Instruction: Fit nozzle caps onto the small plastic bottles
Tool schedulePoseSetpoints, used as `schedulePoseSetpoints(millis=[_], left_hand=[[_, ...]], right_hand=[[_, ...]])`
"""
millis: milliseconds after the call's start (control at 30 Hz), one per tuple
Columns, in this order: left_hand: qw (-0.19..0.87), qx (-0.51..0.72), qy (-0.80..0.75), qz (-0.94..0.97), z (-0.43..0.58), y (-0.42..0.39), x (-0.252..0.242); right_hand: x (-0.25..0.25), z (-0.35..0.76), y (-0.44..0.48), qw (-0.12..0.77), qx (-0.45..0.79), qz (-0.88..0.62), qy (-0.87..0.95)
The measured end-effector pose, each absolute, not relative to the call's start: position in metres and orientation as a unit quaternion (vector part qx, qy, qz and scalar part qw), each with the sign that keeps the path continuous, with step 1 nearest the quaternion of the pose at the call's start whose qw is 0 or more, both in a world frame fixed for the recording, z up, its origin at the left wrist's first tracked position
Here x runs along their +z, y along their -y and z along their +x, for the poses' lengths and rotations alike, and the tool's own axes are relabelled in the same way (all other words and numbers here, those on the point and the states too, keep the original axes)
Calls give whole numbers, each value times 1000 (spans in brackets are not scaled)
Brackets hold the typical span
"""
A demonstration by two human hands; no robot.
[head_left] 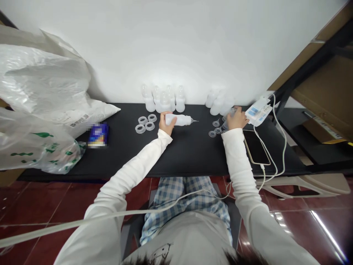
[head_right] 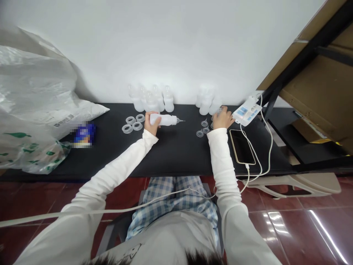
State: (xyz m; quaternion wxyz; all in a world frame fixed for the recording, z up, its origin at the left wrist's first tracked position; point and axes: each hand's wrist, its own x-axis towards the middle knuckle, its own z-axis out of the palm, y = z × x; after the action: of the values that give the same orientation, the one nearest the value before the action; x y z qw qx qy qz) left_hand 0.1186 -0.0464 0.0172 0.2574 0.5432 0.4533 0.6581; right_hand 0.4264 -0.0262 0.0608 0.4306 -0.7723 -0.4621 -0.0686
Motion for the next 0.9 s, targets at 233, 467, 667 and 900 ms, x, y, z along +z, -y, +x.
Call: schedulePoseSetpoints(millis=[233,467,667,900], left_hand=[[429,678,-435,408,126,41,20],[496,679,-433,324,123,37,24],[522,666,-415,334,124,39,25],[548,557,-448,435,120,51,32]], right_hand=[[83,415,39,530,-123,-688,480],[66,367,48,585,4,-482,653],[36,337,52,522,-29,-392,757],[25,339,38,468,-189,-290,813]])
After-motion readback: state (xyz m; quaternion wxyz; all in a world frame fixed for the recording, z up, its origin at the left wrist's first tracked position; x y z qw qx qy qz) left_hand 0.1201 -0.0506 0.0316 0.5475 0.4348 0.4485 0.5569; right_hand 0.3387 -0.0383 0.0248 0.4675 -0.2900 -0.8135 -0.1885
